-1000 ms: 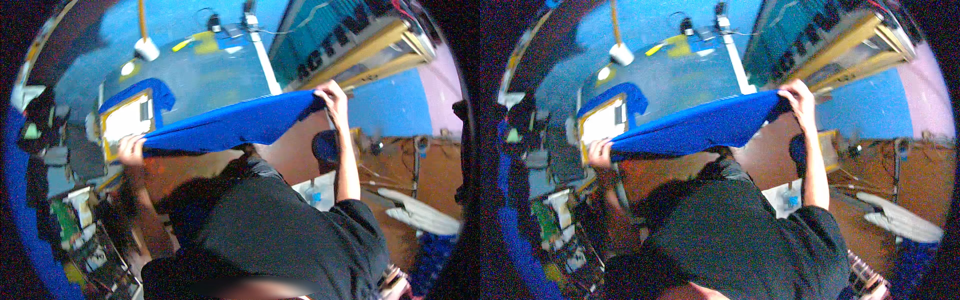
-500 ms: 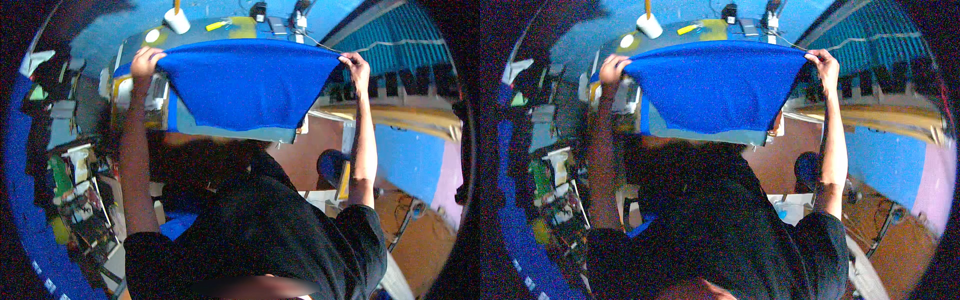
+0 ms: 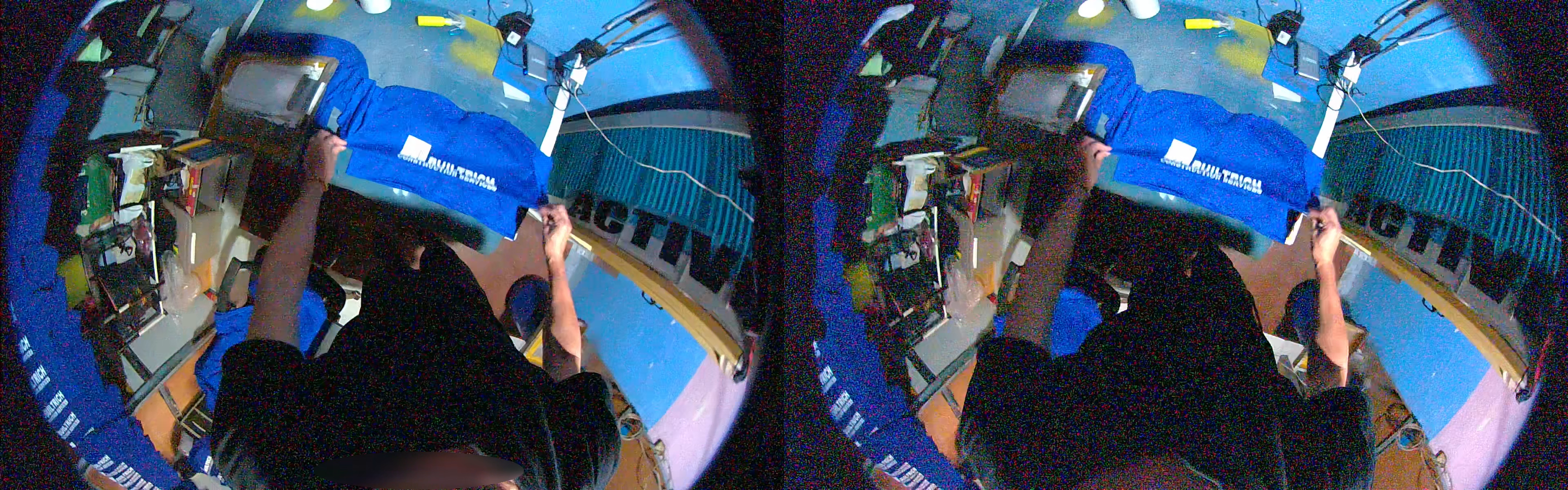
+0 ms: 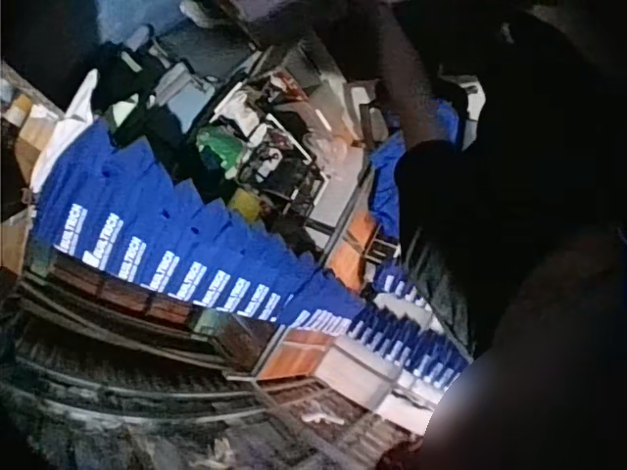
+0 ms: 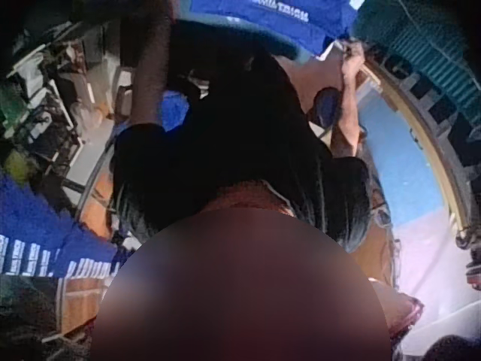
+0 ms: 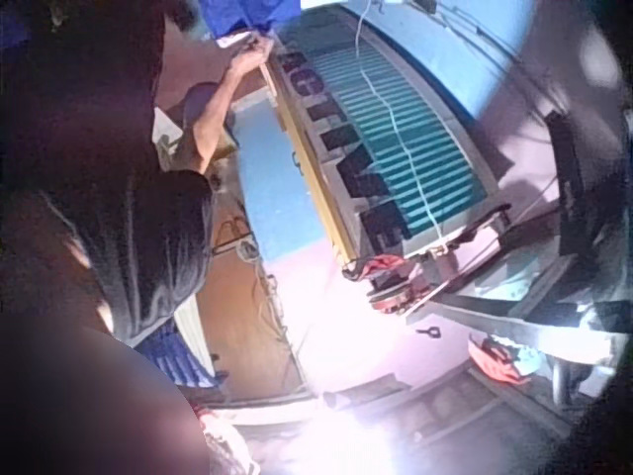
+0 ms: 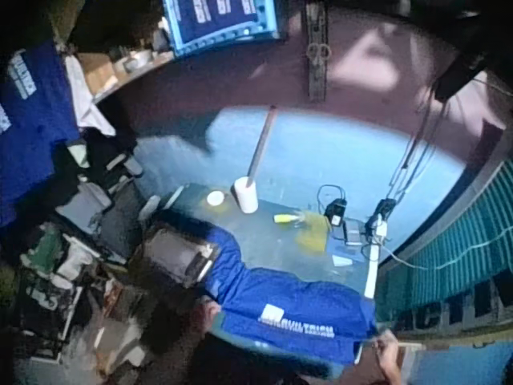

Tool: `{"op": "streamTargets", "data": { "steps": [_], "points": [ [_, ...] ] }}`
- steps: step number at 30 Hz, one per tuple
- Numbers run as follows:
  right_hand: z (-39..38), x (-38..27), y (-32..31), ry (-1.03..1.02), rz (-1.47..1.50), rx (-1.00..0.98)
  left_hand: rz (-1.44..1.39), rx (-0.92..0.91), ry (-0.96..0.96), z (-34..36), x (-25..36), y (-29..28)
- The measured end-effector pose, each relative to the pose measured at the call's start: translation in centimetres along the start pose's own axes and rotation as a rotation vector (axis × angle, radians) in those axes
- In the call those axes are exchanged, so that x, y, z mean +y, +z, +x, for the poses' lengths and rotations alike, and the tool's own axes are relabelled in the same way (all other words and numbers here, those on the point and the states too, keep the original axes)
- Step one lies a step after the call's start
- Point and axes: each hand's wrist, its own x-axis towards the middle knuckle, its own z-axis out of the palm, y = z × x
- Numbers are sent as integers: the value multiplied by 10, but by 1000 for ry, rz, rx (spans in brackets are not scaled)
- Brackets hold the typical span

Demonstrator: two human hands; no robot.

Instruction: The person repeatedly places blue t-shirts on a screen printing station, aligns a screen frame, and uses a squeegee to pull white ink across the mesh. After each print, the shirt is removed and placed on a nearby chair, and the process is repeated with new shirts.

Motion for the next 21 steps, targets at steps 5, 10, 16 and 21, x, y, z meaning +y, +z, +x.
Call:
{"op": "streamTargets", "data": {
  "steps": [5,10,16,21],
  "points": [
    [-27,26,19,346,314,-132,-51,82,-205,-53,6,14],
    [-36,47,26,183,40,-295,-123,103,-248,-84,-17,37],
    [44,1,89,226,67,-448,-115,272,-840,-124,-8,92],
    [158,-84,216,-629,-195,-393,-298,96,-1407,-111,28,110]
  ]
}}
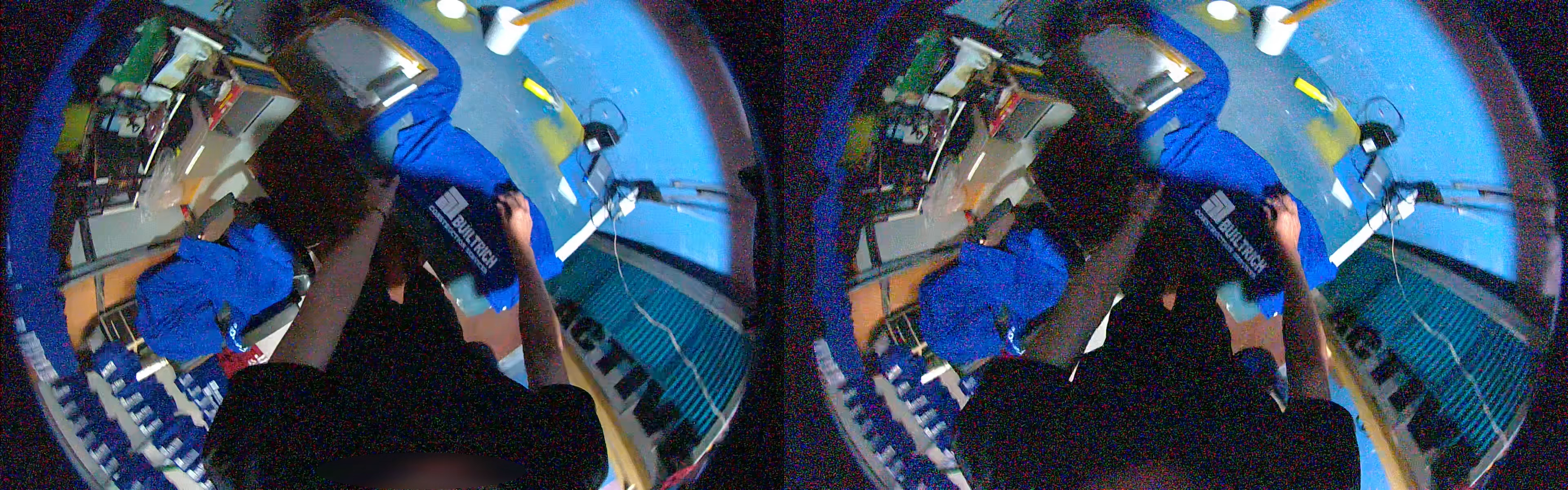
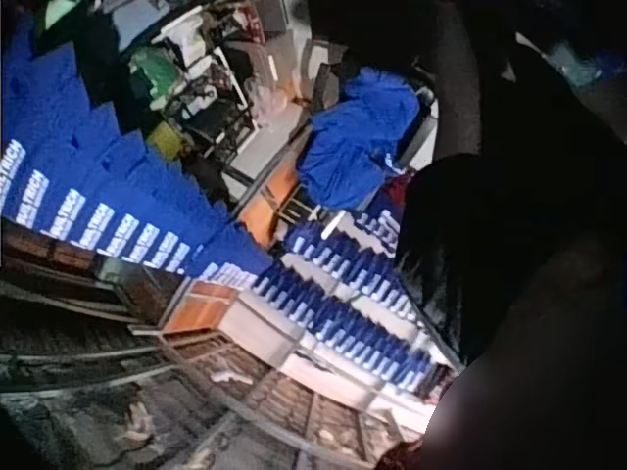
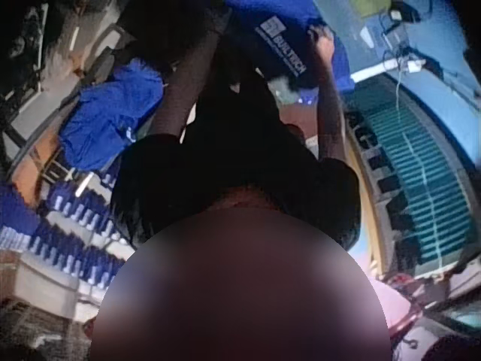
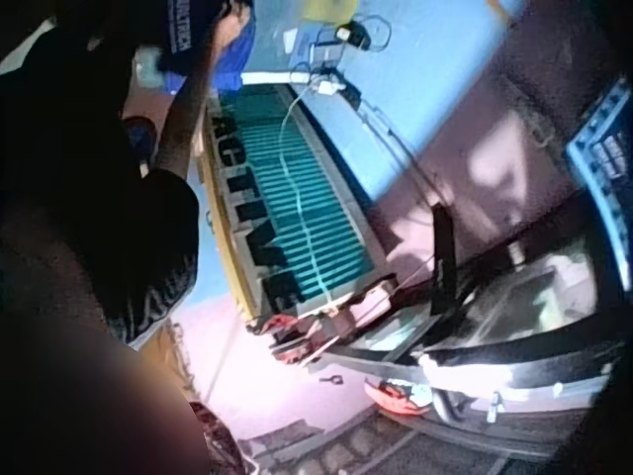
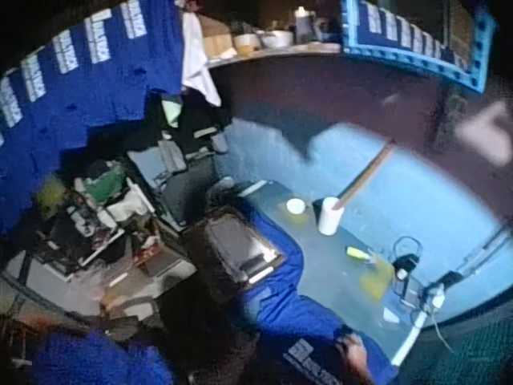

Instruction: The person repeatedly places blue t-shirts on a screen printing station, aligns a screen frame, and uses a squeegee to pull white ink across the mesh. After each print, the shirt is removed and placed on a nearby chair, and the process is repeated with new shirts.

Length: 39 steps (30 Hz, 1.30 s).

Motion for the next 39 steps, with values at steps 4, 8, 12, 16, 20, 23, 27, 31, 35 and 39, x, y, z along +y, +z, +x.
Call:
{"op": "streamTargets", "data": {
  "steps": [4,8,12,16,20,23,27,31,35,39],
  "points": [
    [115,-19,66,-57,7,-35,-91,-356,-171,-18,12,-8],
    [175,-52,88,-227,78,-171,-168,-329,-103,-45,8,-21],
    [177,-94,75,146,-146,-296,-253,-295,-45,-71,10,-19],
    [180,-114,83,48,37,-389,-352,-254,39,-91,22,-17],
    [179,-90,98,-50,193,-385,-480,-204,145,-117,31,-25],
    [178,-61,84,-89,418,-439,-557,-177,217,-144,34,-34],
    [186,-50,25,142,654,-766,-630,-138,322,-177,32,-48],
    [154,-94,-72,203,748,-723,-705,-79,468,-216,35,-76],
    [105,-194,-171,67,627,-576,-783,-14,633,-272,38,-113],
    [64,-299,-255,-1,649,-528,-863,92,792,-325,37,-165]
  ]
}}
